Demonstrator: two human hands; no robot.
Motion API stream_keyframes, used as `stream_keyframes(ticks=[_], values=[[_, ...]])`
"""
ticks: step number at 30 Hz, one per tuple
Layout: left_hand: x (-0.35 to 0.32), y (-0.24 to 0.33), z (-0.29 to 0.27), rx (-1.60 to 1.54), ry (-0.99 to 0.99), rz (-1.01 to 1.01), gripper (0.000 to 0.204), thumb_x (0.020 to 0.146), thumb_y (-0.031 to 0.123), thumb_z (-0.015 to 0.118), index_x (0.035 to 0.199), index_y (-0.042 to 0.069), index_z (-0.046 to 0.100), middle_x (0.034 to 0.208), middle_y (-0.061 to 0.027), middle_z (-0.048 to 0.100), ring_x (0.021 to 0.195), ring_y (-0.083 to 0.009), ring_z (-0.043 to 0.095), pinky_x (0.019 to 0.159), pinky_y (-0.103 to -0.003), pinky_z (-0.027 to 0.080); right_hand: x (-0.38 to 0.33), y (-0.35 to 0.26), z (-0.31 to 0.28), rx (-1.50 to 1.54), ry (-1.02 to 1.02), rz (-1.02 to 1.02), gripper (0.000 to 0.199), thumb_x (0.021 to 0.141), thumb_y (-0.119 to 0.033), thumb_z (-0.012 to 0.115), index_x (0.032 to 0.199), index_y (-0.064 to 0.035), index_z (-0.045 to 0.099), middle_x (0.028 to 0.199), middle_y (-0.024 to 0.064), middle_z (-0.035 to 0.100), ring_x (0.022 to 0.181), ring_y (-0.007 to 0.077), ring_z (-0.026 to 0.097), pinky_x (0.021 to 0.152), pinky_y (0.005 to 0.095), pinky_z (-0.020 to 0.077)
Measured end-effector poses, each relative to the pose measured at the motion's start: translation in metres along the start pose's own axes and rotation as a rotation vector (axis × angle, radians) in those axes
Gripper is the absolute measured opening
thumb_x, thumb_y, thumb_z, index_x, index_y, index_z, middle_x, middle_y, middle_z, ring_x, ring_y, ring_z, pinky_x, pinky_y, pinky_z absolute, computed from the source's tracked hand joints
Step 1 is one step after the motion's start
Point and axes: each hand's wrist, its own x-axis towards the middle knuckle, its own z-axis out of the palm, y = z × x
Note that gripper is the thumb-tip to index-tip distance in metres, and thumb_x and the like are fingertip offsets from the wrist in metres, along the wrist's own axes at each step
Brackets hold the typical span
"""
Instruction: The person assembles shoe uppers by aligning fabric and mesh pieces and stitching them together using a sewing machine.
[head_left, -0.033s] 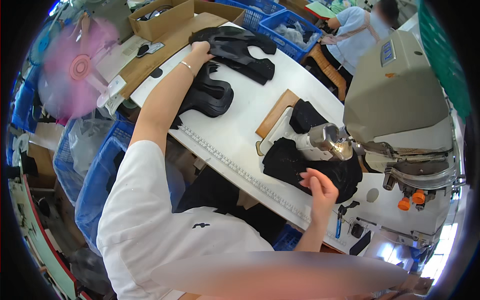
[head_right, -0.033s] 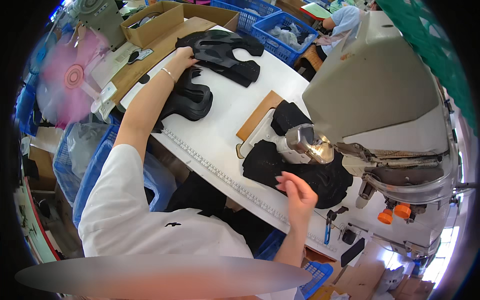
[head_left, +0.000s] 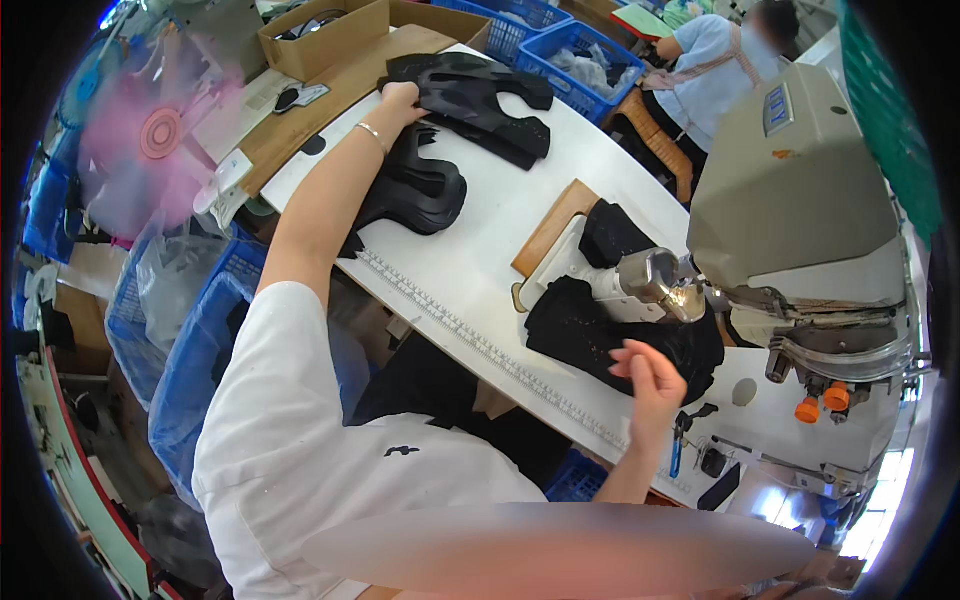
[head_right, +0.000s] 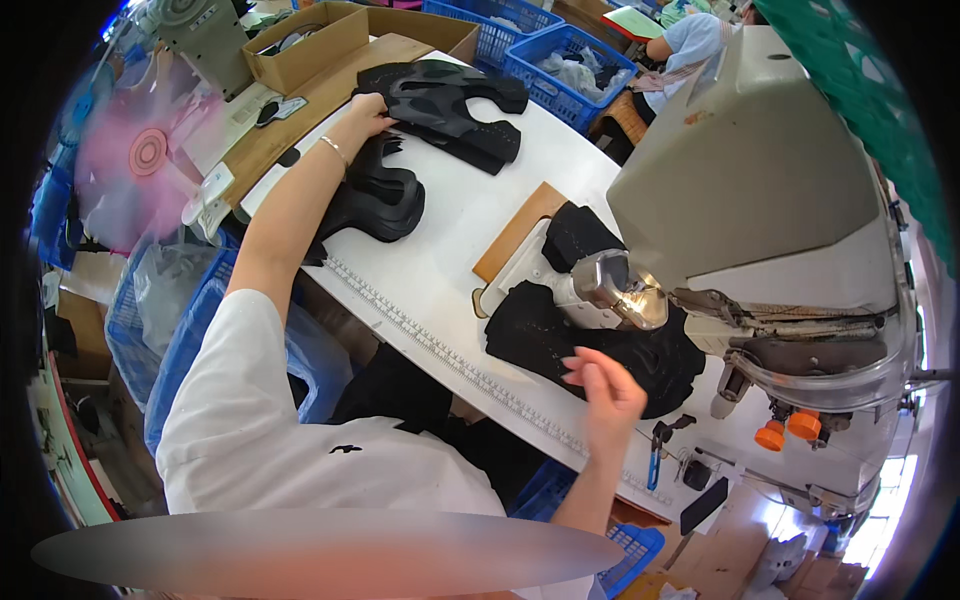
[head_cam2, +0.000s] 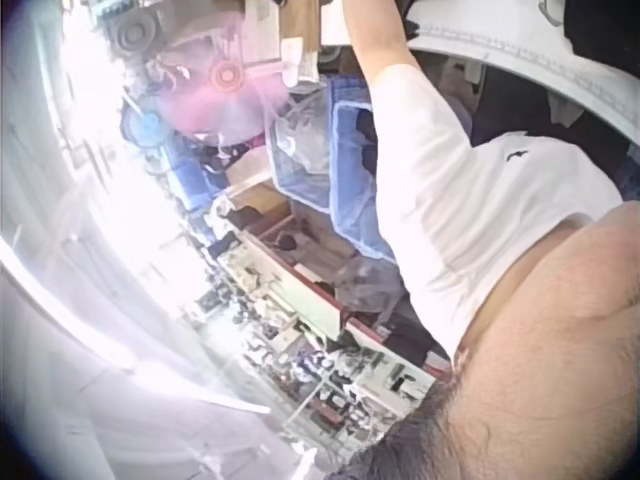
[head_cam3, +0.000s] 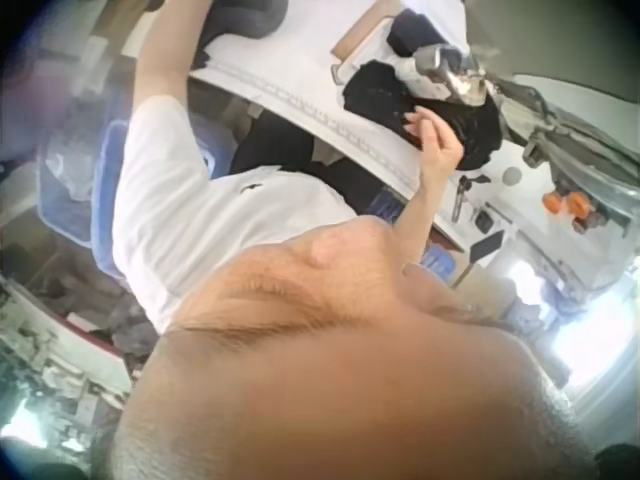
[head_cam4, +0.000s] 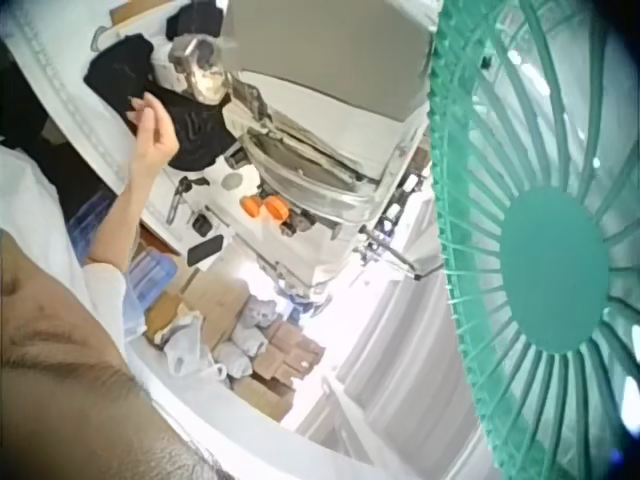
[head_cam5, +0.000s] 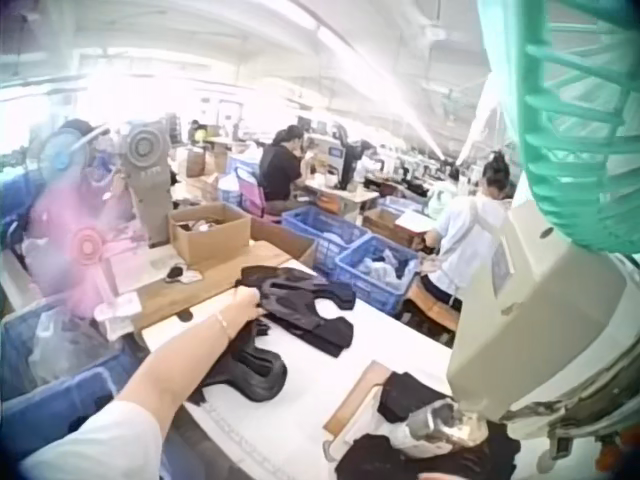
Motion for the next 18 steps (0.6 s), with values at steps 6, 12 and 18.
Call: stream_keyframes(ticks=[6,12,18], values=[[-0.008,0.016,-0.028,0.167,-0.165,-0.065,0.025,0.084,-0.016,0.046,0.109,-0.014,0.048,0.108,-0.0278,0.052,0.102,-0.0459,0.057,0.085,-0.060,0.052,0.057,0.014,-0.067,-0.207,0.353,-0.103,0.024,0.096,-0.013,0.057,0.113,0.0024,0.065,0.090,0.0084,0.069,0.080,0.0109,0.064,0.077,0.0249,0.0515],[-0.044,0.031,-0.033,1.000,0.195,0.554,0.039,0.083,-0.003,0.058,0.121,-0.003,0.054,0.124,-0.0290,0.054,0.113,-0.0392,0.055,0.095,-0.039,0.047,0.092,0.039,-0.097,-1.063,0.167,-0.100,0.059,0.086,-0.027,0.066,0.139,-0.0110,0.045,0.131,0.0230,0.055,0.122,0.0399,0.050,0.104,0.0449,0.0361],[-0.113,0.053,-0.102,1.776,-0.667,1.017,0.041,0.077,-0.011,0.054,0.108,0.010,0.070,0.123,-0.0053,0.062,0.118,-0.0267,0.053,0.099,-0.037,0.044,0.099,0.036,-0.103,-1.118,0.080,-0.002,0.060,0.082,-0.028,0.072,0.135,-0.0095,0.049,0.137,0.0201,0.050,0.125,0.0386,0.047,0.101,0.0462,0.0370]])
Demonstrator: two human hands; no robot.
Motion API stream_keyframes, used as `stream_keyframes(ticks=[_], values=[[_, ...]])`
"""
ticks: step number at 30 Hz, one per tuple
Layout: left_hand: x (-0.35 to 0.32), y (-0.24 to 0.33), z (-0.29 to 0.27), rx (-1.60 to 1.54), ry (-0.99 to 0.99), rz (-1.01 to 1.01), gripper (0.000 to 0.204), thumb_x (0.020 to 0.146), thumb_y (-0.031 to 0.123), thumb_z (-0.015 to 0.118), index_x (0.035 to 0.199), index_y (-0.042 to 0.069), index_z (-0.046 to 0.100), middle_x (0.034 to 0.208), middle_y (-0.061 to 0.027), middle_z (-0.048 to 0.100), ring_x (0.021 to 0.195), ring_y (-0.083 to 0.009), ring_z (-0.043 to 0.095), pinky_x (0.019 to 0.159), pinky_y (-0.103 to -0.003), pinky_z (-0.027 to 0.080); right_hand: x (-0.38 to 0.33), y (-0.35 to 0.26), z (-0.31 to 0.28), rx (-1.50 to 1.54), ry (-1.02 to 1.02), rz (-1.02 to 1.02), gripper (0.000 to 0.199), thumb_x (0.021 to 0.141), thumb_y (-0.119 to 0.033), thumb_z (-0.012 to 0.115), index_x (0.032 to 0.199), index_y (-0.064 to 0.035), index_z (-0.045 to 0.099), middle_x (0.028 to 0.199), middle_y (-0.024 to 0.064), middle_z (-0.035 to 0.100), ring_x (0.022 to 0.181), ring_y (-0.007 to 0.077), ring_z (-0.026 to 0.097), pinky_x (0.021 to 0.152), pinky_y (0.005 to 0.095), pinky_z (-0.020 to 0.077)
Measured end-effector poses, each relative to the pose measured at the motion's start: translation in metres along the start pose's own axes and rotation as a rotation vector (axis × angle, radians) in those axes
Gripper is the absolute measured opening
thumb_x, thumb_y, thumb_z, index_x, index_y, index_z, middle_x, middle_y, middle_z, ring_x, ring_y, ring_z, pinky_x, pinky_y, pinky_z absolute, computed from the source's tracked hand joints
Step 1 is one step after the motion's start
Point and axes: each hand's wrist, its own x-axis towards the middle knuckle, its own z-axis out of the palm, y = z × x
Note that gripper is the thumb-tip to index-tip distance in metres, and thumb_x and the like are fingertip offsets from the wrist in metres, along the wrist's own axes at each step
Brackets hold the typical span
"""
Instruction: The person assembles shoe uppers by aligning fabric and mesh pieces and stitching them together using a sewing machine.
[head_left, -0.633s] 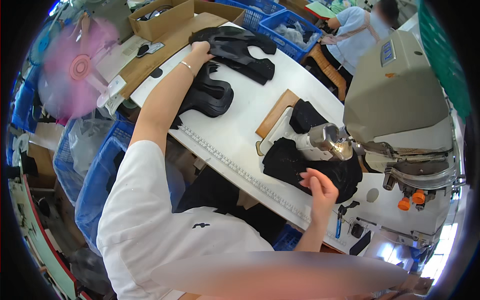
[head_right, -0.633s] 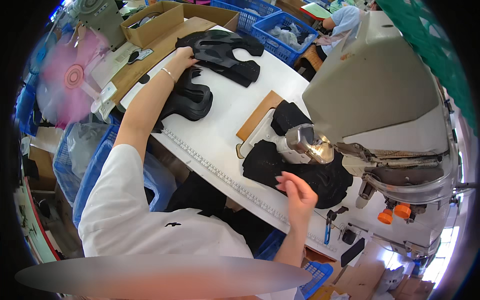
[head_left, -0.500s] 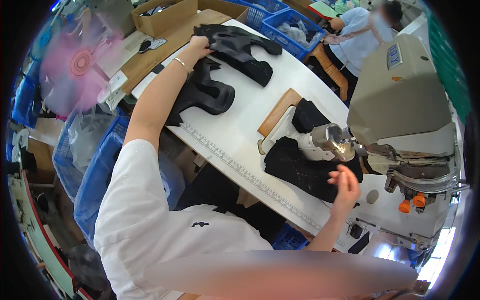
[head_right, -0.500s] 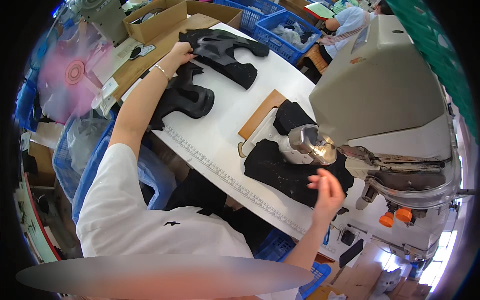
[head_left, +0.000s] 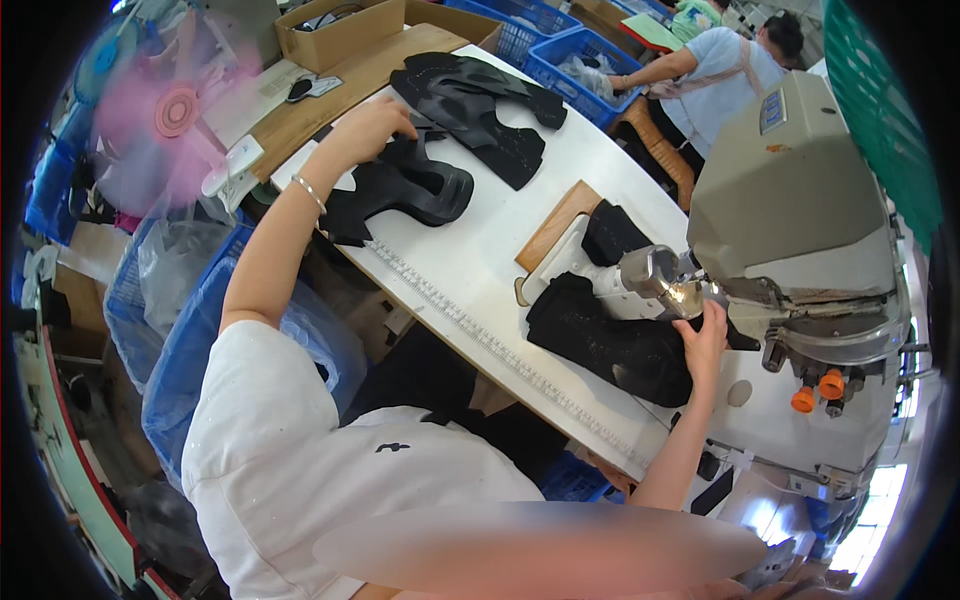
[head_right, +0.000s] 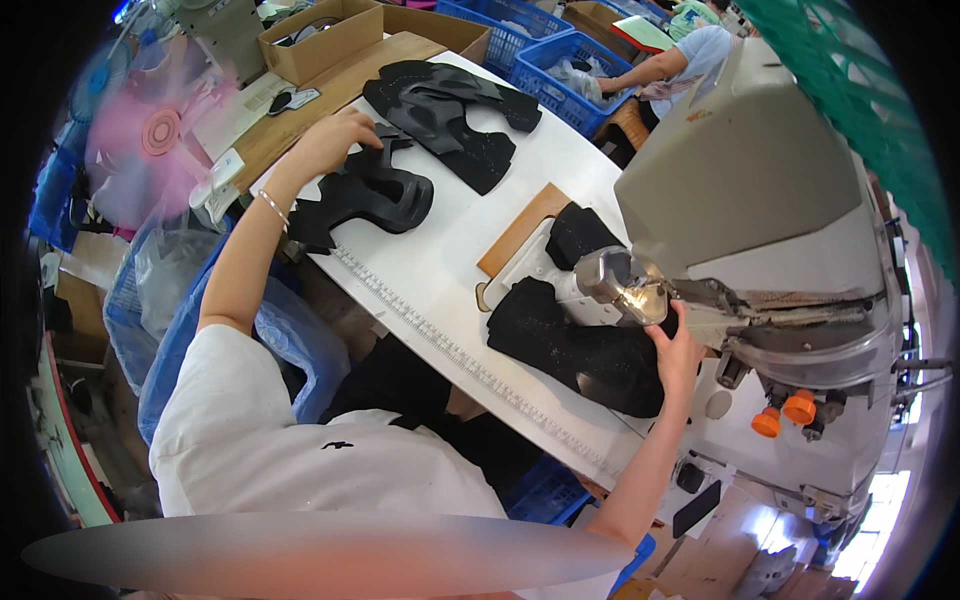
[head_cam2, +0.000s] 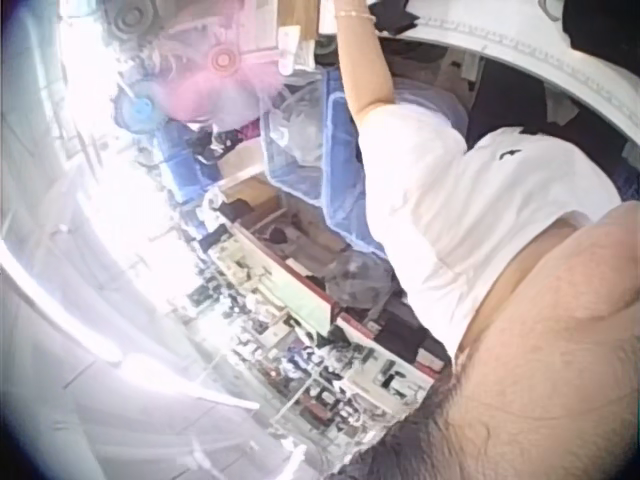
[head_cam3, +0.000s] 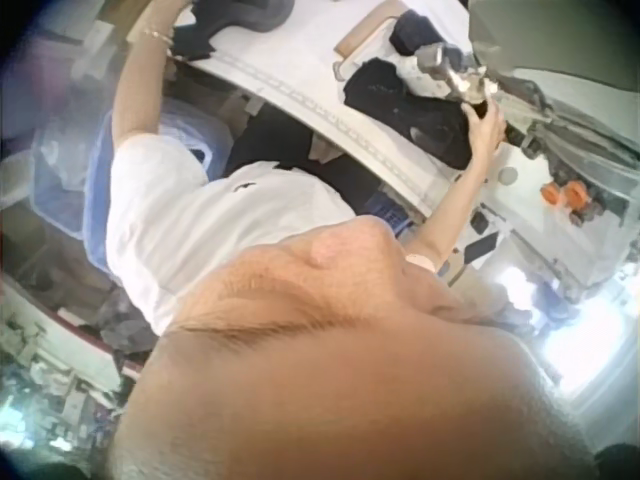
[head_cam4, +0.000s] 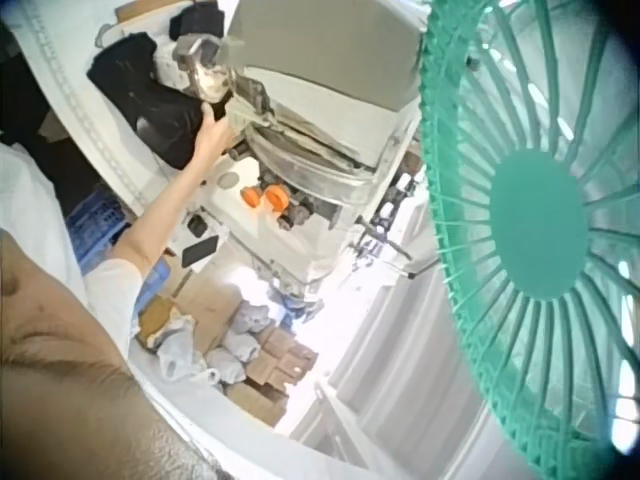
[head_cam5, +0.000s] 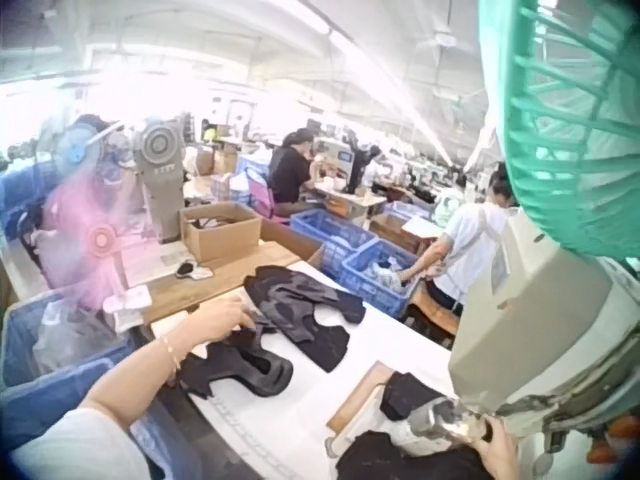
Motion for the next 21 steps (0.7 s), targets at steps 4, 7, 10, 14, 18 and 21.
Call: stream_keyframes(ticks=[4,7,10,14,18,21], values=[[-0.012,0.002,0.006,0.209,0.126,0.141,0.034,0.076,-0.003,0.061,0.104,0.013,0.071,0.119,-0.0001,0.062,0.114,-0.0217,0.054,0.094,-0.033,0.048,0.002,-0.010,0.000,-0.136,0.241,-0.115,0.037,0.080,-0.017,0.072,0.110,-0.0023,0.056,0.113,0.0149,0.061,0.105,0.0356,0.058,0.088,0.0435,0.0451],[-0.008,-0.004,0.009,0.243,0.138,0.217,0.034,0.074,0.001,0.064,0.104,0.015,0.071,0.116,0.0006,0.062,0.113,-0.0204,0.054,0.091,-0.032,0.049,-0.013,-0.018,-0.017,0.038,0.317,-0.003,0.026,0.088,-0.013,0.064,0.110,-0.0002,0.058,0.104,0.0171,0.065,0.098,0.0353,0.061,0.086,0.0386,0.0459],[-0.007,-0.004,-0.004,0.251,0.099,0.223,0.036,0.073,0.001,0.063,0.105,0.014,0.070,0.111,-0.0005,0.063,0.111,-0.0206,0.055,0.089,-0.032,0.050,-0.065,-0.031,-0.055,0.129,0.496,-0.091,0.025,0.092,-0.014,0.060,0.111,0.0013,0.059,0.104,0.0177,0.065,0.096,0.0305,0.062,0.088,0.0360,0.0456],[-0.020,0.026,-0.048,-0.255,0.196,0.216,0.028,0.075,-0.006,0.061,0.100,0.003,0.071,0.100,-0.0108,0.068,0.095,-0.0281,0.066,0.079,-0.034,0.054,-0.157,-0.058,-0.122,0.437,0.275,0.083,0.015,0.089,-0.005,0.058,0.101,0.0002,0.064,0.095,0.0107,0.064,0.089,0.0230,0.059,0.083,0.0326,0.0460],[-0.046,0.082,-0.098,-0.473,0.351,0.374,0.018,0.076,-0.007,0.062,0.091,0.000,0.071,0.094,-0.0101,0.068,0.110,-0.0286,0.064,0.083,-0.032,0.053,-0.170,-0.087,-0.145,0.258,-0.041,-0.287,0.014,0.080,-0.005,0.066,0.093,-0.0017,0.064,0.084,0.0111,0.061,0.079,0.0292,0.056,0.073,0.0345,0.0440],[-0.058,0.136,-0.114,-0.510,0.390,0.487,0.017,0.077,-0.006,0.062,0.089,0.000,0.072,0.092,-0.0123,0.068,0.103,-0.0281,0.067,0.079,-0.031,0.055,-0.130,-0.103,-0.110,0.346,0.199,-0.284,0.013,0.082,-0.011,0.068,0.090,-0.0023,0.063,0.085,0.0121,0.062,0.080,0.0305,0.057,0.074,0.0357,0.0436]])
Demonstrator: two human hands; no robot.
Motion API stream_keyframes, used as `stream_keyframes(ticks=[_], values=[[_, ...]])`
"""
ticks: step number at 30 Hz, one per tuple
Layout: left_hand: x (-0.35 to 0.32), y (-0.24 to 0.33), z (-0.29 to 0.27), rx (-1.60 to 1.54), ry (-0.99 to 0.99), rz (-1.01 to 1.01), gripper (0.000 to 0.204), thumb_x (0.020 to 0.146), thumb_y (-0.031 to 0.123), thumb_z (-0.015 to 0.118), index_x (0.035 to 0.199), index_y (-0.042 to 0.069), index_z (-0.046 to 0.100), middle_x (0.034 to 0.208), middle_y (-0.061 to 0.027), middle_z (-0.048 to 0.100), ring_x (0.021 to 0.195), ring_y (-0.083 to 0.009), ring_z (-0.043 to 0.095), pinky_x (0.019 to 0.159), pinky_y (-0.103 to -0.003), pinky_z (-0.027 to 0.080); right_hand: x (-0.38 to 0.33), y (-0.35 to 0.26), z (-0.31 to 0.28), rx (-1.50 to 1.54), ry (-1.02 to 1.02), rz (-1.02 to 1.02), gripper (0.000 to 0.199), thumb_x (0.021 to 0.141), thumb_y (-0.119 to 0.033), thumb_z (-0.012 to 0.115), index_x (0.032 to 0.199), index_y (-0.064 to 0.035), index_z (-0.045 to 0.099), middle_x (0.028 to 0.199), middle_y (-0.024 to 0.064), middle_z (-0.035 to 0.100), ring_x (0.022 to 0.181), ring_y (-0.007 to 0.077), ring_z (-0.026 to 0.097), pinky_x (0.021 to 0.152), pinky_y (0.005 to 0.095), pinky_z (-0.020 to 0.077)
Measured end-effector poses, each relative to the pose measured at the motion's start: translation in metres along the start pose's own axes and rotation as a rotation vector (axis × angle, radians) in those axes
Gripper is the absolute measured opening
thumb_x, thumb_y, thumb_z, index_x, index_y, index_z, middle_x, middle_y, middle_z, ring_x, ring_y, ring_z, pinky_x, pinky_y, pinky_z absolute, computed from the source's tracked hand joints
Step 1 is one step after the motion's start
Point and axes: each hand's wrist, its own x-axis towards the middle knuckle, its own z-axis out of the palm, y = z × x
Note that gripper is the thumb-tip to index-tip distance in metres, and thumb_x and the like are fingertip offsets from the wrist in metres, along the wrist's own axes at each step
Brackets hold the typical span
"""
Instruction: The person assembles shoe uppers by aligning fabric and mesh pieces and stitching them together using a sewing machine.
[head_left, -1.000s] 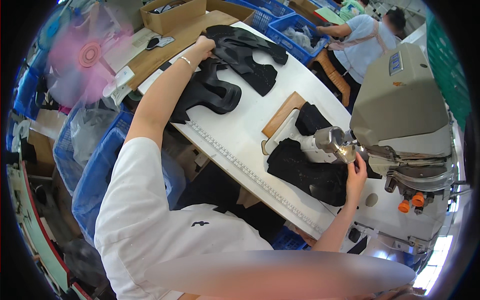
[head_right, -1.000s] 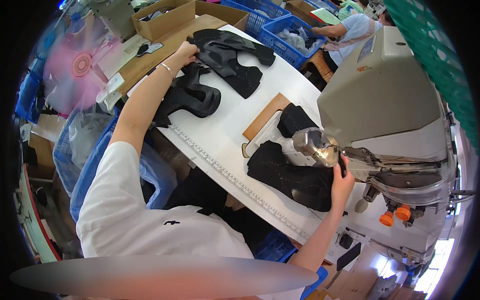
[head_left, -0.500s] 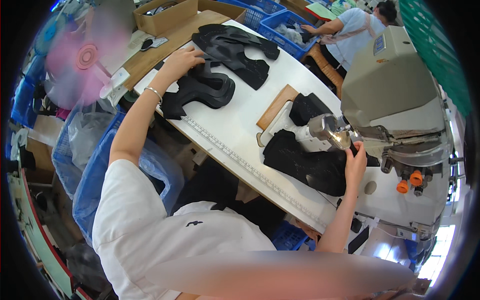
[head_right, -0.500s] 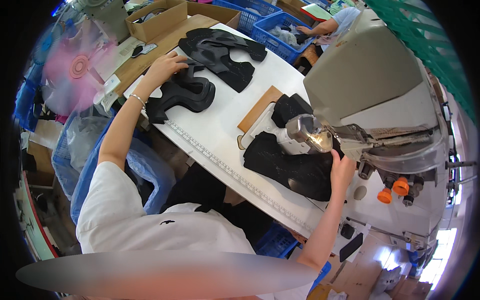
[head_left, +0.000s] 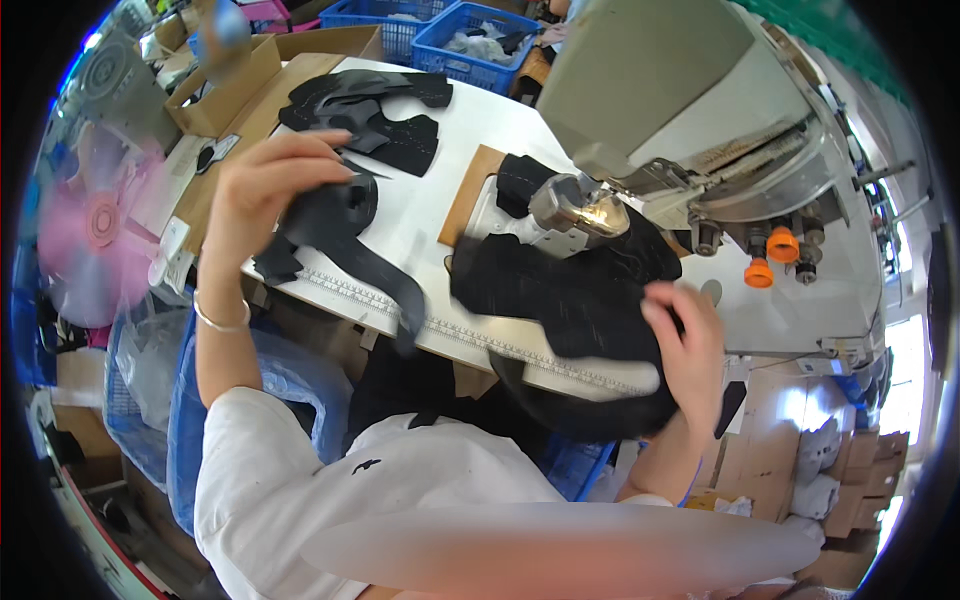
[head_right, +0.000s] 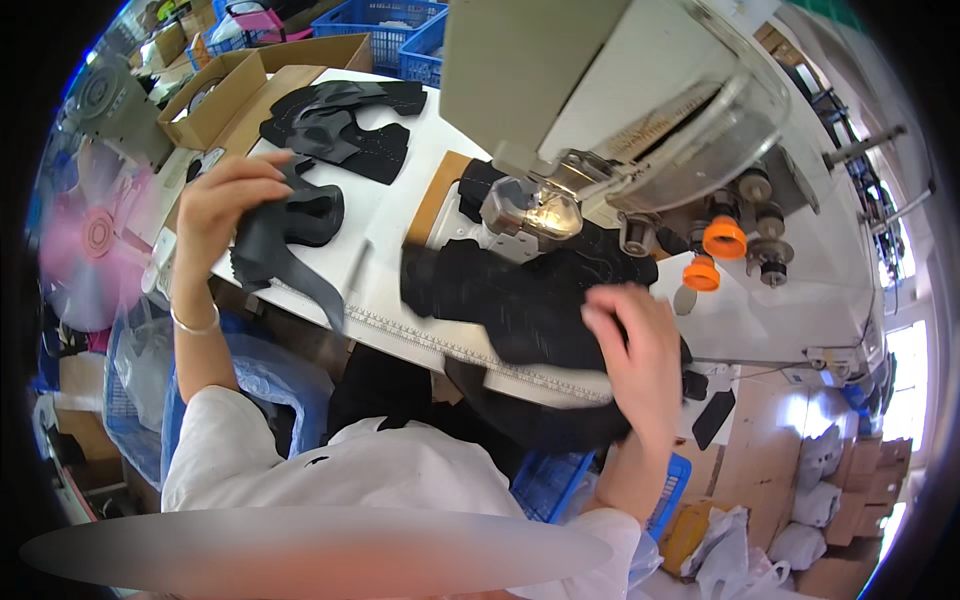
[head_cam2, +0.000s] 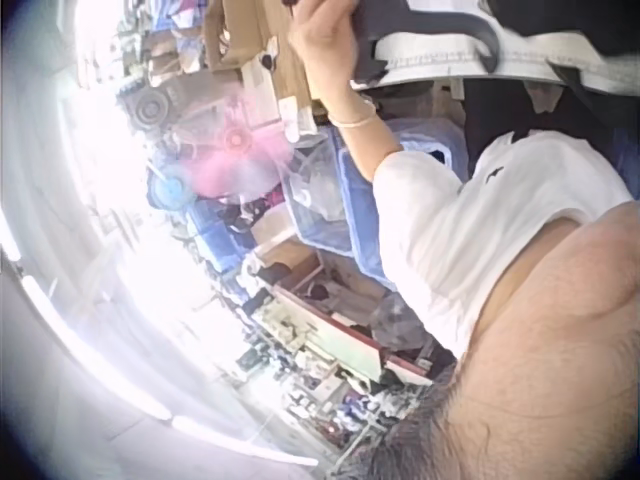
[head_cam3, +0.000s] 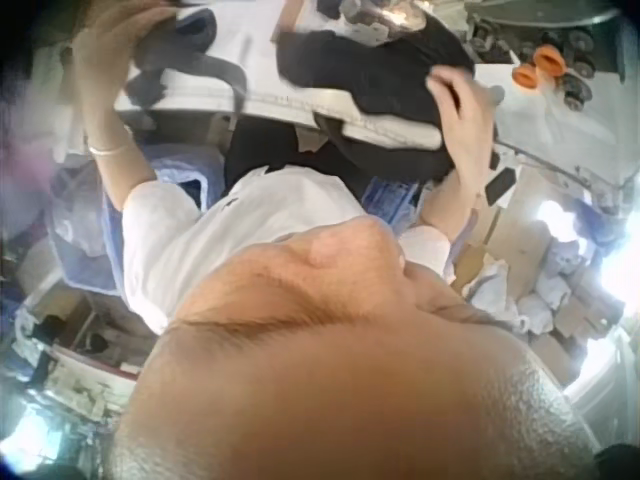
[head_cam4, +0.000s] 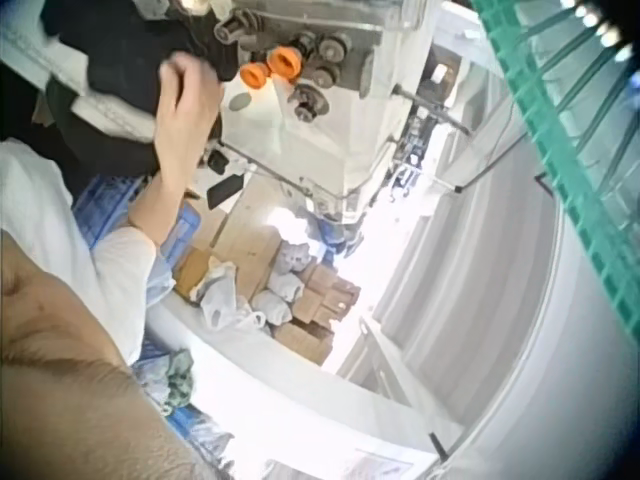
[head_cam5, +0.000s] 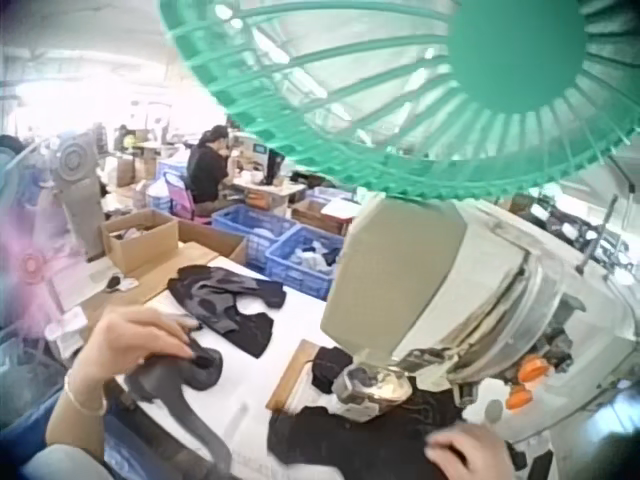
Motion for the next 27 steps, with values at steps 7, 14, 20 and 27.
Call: stream_keyframes(ticks=[7,14,20,27], values=[[0.020,0.092,0.136,-0.389,0.182,0.255,0.029,0.069,-0.003,0.070,0.098,-0.002,0.071,0.100,-0.0130,0.064,0.101,-0.0292,0.067,0.071,-0.031,0.059,0.052,0.044,0.056,0.142,0.206,0.129,0.018,0.085,-0.015,0.072,0.093,-0.0002,0.067,0.081,0.0078,0.066,0.074,0.0149,0.060,0.071,0.0284,0.0459],[0.031,0.081,0.202,-0.062,0.228,0.342,0.034,0.065,-0.002,0.076,0.098,-0.001,0.070,0.106,-0.0133,0.064,0.106,-0.0328,0.063,0.078,-0.038,0.058,0.054,0.076,0.054,0.245,0.148,0.249,0.029,0.081,-0.022,0.077,0.090,0.0030,0.067,0.079,0.0103,0.067,0.069,0.0128,0.058,0.067,0.0288,0.0465],[0.035,0.076,0.205,-0.026,0.166,0.345,0.030,0.068,0.001,0.073,0.097,-0.001,0.070,0.105,-0.0128,0.065,0.107,-0.0309,0.063,0.077,-0.036,0.057,0.053,0.086,0.056,0.348,0.099,0.263,0.029,0.080,-0.023,0.078,0.088,0.0021,0.066,0.080,0.0102,0.068,0.067,0.0146,0.059,0.066,0.0302,0.0468],[0.042,0.081,0.198,0.010,0.145,0.342,0.032,0.066,0.004,0.071,0.098,-0.001,0.069,0.108,-0.0126,0.064,0.109,-0.0313,0.062,0.080,-0.037,0.055,0.055,0.083,0.046,0.423,0.023,0.282,0.029,0.083,-0.017,0.076,0.099,0.0048,0.068,0.092,0.0073,0.068,0.080,0.0125,0.063,0.074,0.0266,0.0522]])
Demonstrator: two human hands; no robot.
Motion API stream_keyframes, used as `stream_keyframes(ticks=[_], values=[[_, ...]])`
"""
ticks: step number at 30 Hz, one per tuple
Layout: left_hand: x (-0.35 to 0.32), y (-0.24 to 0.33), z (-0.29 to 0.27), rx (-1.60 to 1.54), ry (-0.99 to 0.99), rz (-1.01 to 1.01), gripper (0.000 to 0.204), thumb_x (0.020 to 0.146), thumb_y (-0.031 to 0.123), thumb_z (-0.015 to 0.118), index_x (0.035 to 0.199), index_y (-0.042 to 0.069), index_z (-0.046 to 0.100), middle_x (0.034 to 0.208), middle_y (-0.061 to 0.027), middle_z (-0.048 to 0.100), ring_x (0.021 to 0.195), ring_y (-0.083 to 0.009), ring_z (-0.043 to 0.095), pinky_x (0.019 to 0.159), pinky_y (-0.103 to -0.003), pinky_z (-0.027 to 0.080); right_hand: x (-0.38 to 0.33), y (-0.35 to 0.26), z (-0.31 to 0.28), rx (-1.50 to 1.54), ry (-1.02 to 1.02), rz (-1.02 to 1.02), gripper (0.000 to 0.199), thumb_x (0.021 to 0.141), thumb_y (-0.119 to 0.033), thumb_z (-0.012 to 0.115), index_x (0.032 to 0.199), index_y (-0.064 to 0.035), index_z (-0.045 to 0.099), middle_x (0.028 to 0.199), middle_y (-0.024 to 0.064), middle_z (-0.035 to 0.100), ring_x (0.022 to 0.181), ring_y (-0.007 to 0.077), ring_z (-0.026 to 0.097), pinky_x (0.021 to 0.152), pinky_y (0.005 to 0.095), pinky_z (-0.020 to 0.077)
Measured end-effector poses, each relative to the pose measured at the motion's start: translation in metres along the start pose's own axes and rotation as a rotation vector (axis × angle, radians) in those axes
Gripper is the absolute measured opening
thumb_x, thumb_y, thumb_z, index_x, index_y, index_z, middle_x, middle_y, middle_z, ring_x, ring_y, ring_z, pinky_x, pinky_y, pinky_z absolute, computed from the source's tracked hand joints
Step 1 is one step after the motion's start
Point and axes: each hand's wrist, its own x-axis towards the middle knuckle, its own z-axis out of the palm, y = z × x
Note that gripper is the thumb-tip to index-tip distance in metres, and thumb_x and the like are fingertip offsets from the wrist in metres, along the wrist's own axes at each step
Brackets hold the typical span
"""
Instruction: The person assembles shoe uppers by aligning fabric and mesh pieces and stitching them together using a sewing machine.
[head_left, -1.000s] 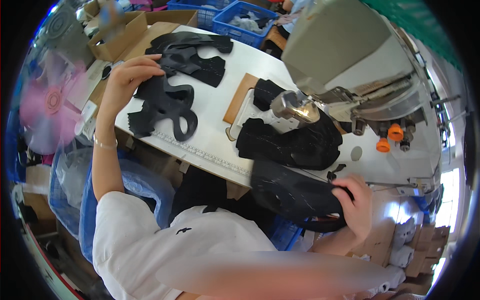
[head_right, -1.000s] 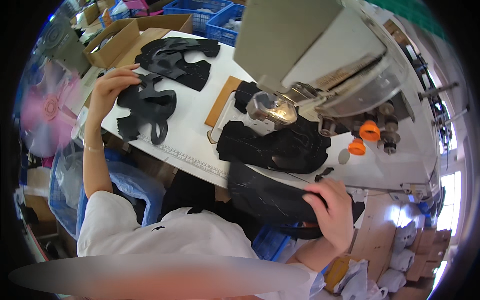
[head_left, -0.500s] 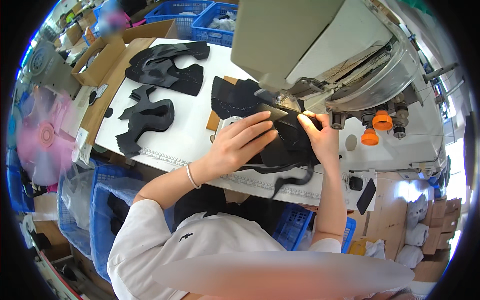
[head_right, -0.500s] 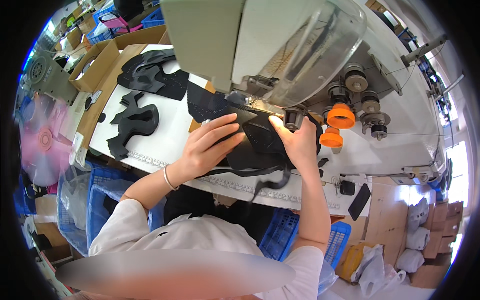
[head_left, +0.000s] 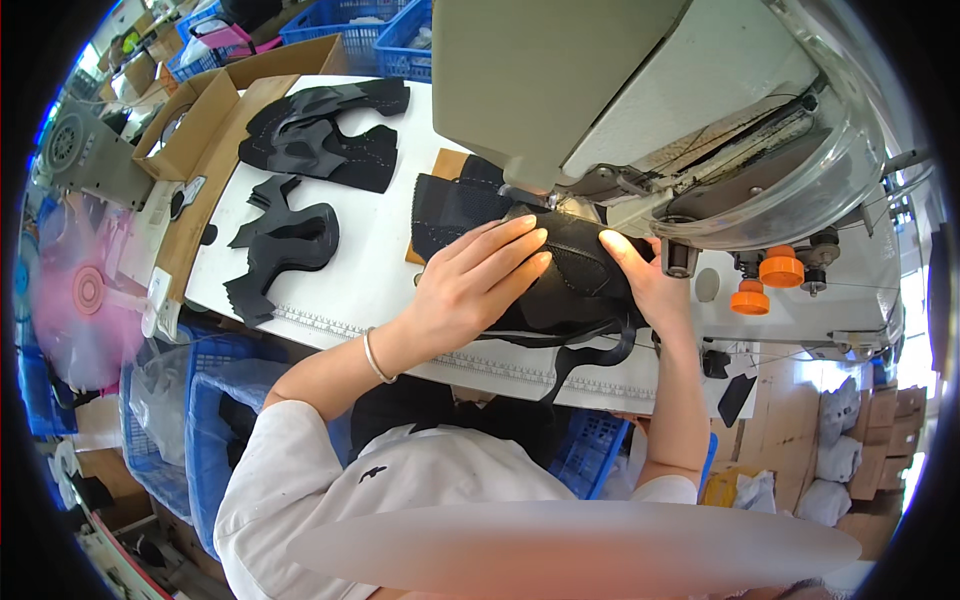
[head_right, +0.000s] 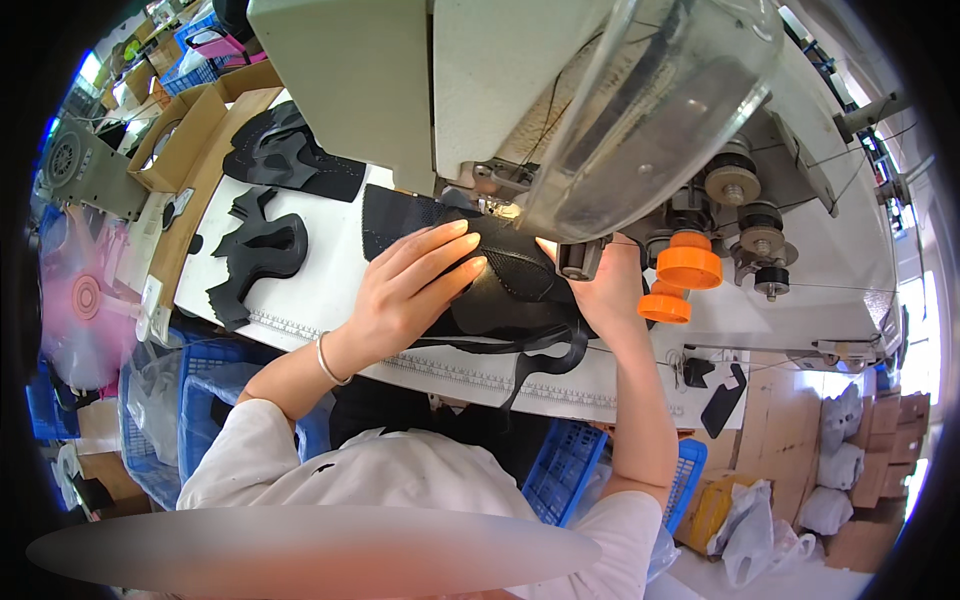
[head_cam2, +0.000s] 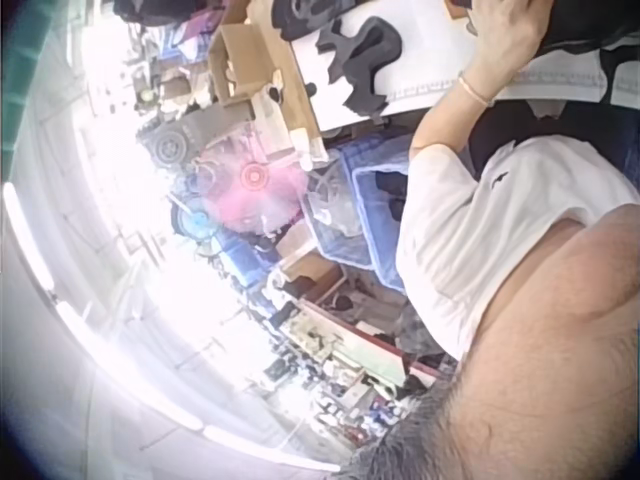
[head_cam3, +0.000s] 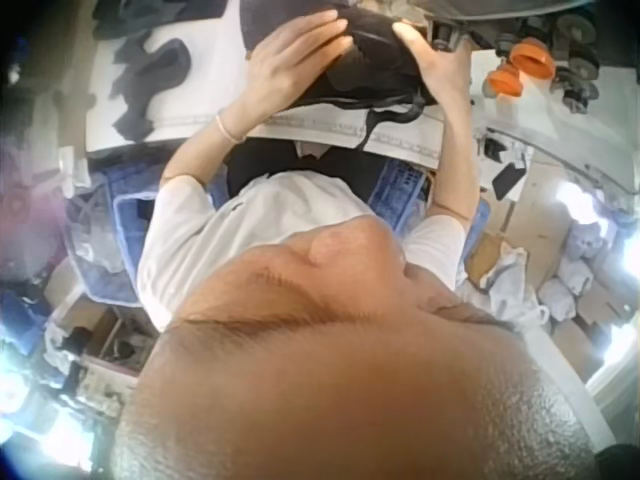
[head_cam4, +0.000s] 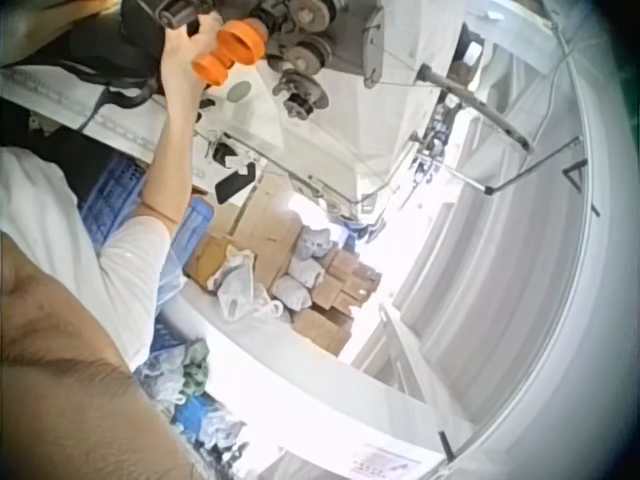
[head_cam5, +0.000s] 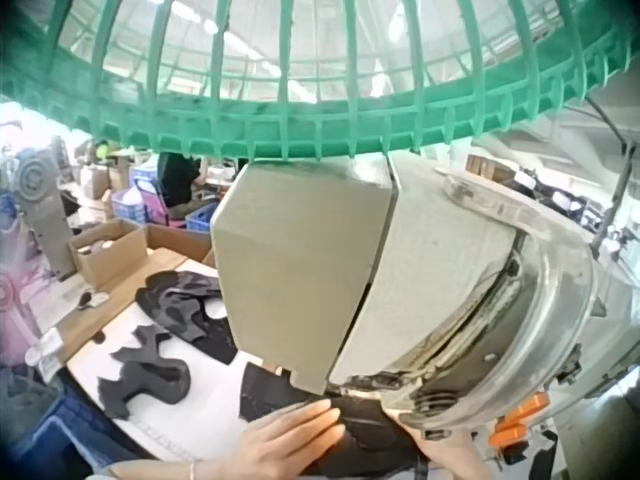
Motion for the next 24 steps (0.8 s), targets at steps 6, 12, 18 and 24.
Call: stream_keyframes(ticks=[6,12,18,24], values=[[0.017,-0.006,-0.015,0.042,-0.222,0.009,0.034,0.067,0.007,0.067,0.101,0.005,0.068,0.109,-0.0123,0.063,0.100,-0.0271,0.059,0.082,-0.036,0.051,0.017,0.020,-0.009,-0.463,-0.112,-0.208,0.037,0.086,-0.031,0.071,0.106,-0.0001,0.067,0.100,0.0079,0.069,0.095,0.0207,0.063,0.089,0.0345,0.0480],[0.025,0.000,-0.007,0.074,-0.172,0.009,0.034,0.074,0.019,0.072,0.100,0.000,0.062,0.101,-0.0117,0.059,0.098,-0.0271,0.058,0.080,-0.035,0.052,0.040,0.025,-0.015,-0.598,-0.136,-0.236,0.031,0.091,-0.030,0.066,0.107,-0.0033,0.068,0.101,0.0081,0.070,0.094,0.0208,0.064,0.084,0.0337,0.0494],[0.022,0.006,-0.002,0.091,-0.156,-0.053,0.037,0.073,0.020,0.074,0.098,-0.003,0.061,0.102,-0.0121,0.059,0.099,-0.0276,0.059,0.080,-0.036,0.052,0.049,0.022,-0.019,-0.449,-0.241,-0.174,0.029,0.092,-0.026,0.065,0.113,-0.0066,0.066,0.108,0.0068,0.069,0.099,0.0194,0.063,0.088,0.0332,0.0489],[0.021,0.007,0.002,0.130,-0.118,-0.052,0.036,0.072,0.019,0.074,0.097,-0.004,0.061,0.104,-0.0128,0.059,0.101,-0.0287,0.058,0.082,-0.036,0.052,0.061,0.060,-0.029,-0.552,-0.230,-0.220,0.033,0.092,-0.026,0.064,0.121,-0.0090,0.062,0.117,0.0069,0.066,0.108,0.0194,0.061,0.094,0.0341,0.0473]])
